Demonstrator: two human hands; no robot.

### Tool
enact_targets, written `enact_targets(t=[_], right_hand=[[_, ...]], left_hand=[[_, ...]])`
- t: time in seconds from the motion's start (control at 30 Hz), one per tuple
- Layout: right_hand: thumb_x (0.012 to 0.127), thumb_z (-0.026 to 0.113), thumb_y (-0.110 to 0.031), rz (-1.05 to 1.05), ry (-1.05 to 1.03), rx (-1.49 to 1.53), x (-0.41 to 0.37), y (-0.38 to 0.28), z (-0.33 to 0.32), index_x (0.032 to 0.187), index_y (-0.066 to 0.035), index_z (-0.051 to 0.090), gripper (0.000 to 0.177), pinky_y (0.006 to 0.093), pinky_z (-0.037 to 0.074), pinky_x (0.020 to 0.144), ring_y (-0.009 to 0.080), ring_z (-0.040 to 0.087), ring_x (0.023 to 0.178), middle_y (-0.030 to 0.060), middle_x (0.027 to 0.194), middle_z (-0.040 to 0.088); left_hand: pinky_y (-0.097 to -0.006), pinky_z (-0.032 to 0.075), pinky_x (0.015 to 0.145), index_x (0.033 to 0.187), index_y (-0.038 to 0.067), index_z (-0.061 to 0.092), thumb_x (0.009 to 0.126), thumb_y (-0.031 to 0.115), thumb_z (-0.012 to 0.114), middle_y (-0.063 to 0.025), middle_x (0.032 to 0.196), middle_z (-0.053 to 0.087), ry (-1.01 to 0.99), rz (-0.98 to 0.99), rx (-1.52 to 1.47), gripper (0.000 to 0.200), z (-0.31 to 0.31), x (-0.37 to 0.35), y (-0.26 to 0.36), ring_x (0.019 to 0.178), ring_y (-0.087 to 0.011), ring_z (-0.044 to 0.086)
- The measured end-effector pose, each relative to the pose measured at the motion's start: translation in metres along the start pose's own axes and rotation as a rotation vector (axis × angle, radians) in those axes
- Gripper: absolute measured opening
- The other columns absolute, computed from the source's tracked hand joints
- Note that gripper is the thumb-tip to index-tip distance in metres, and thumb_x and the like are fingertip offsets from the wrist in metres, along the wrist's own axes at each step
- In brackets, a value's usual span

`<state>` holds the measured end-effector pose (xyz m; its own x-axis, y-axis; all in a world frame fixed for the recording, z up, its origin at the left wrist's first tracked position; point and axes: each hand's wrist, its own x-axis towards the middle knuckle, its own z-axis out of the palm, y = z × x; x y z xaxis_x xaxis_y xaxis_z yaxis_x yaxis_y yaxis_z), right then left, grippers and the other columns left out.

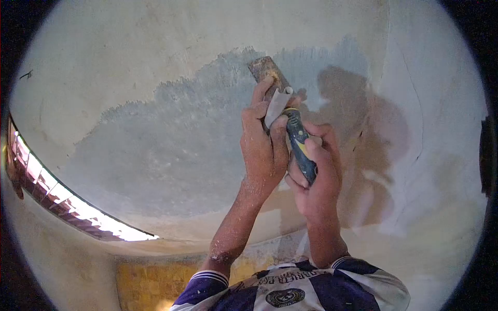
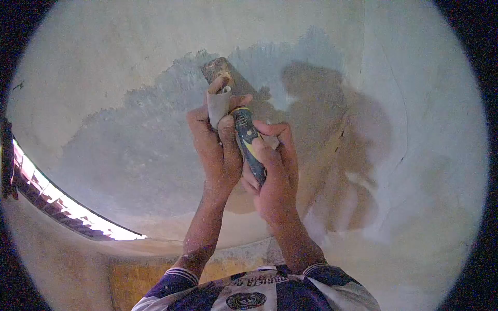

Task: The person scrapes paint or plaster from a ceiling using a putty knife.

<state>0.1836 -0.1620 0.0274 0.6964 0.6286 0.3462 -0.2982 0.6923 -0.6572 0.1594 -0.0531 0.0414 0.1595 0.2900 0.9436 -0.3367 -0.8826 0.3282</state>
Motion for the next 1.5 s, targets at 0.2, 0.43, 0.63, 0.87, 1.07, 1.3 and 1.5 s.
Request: enact_targets(t=[0.2,0.43,0.63,0.87,1.07,1.3,1.5], right_hand=[[0.093,0.052,-0.024,0.022,0.022,-0.041,-0.008,-0.008,0.004,0.113,-0.012,0.053,0.023,0.0199,0.025,0.035,0.0034,0.034,0.042,-0.0007,0.072,0.049],[0.093,0.053,-0.026,0.047,0.024,-0.031,-0.010,-0.006,0.001,0.113,-0.011,0.052,0.025,0.0200,0.024,0.035,0.0037,0.032,0.040,-0.0013,0.067,0.046],[0.092,0.053,-0.026,0.039,0.009,0.057,-0.004,-0.011,0.002,0.114,-0.013,0.053,0.025,0.0204,0.024,0.034,0.0040,0.032,0.039,-0.0013,0.065,0.045],[0.092,0.053,-0.023,-0.005,0.089,-0.012,0.006,-0.009,0.008,0.114,-0.009,0.052,0.026,0.0210,0.023,0.033,0.0040,0.031,0.039,-0.0014,0.065,0.047],[0.093,0.052,-0.023,0.034,0.052,0.045,-0.002,-0.014,-0.004,0.115,-0.008,0.052,0.027,0.0219,0.024,0.034,0.0047,0.030,0.038,-0.0006,0.063,0.047],[0.094,0.052,-0.026,0.006,0.081,0.030,-0.002,-0.017,0.004,0.118,-0.008,0.051,0.030,0.0214,0.024,0.034,0.0050,0.029,0.038,-0.0014,0.057,0.042],[0.095,0.052,-0.027,-0.003,0.080,-0.011,-0.007,-0.029,0.002,0.118,-0.009,0.051,0.030,0.0216,0.024,0.034,0.0051,0.029,0.039,-0.0014,0.058,0.042]], left_hand=[[-0.0370,0.038,0.097,0.126,-0.005,0.045,0.103,0.031,0.042,-0.0183,0.121,0.060,-0.018,0.020,0.123,0.043,-0.008,-0.005,0.006,0.107,-0.0239,0.057],[-0.0394,0.045,0.093,0.123,-0.005,0.041,0.101,0.018,0.043,-0.0234,0.131,0.052,-0.048,-0.052,-0.050,0.032,-0.003,-0.007,0.008,0.110,-0.0314,0.059],[-0.0338,0.043,0.089,0.115,-0.003,0.041,0.104,0.035,0.040,-0.0154,0.108,0.067,-0.005,-0.077,-0.130,0.039,0.006,-0.004,0.005,0.097,-0.0212,0.059],[-0.0392,0.049,0.089,0.120,-0.006,0.041,0.101,0.016,0.044,-0.0248,0.132,0.053,-0.071,-0.043,0.002,0.029,0.001,0.004,0.009,0.109,-0.0350,0.063],[-0.0393,0.049,0.090,0.117,-0.007,0.042,0.100,0.012,0.046,-0.0264,0.135,0.051,-0.092,-0.033,0.055,0.026,0.004,-0.001,0.012,0.111,-0.0365,0.062],[-0.0382,0.049,0.088,0.117,-0.007,0.043,0.100,0.012,0.047,-0.0238,0.133,0.053,-0.133,-0.073,-0.037,0.026,0.004,0.017,0.014,0.111,-0.0341,0.062],[-0.0371,0.048,0.082,0.116,-0.004,0.046,0.101,0.018,0.045,-0.0198,0.118,0.058,-0.076,-0.016,-0.010,0.027,0.012,0.006,0.011,0.096,-0.0293,0.062]])
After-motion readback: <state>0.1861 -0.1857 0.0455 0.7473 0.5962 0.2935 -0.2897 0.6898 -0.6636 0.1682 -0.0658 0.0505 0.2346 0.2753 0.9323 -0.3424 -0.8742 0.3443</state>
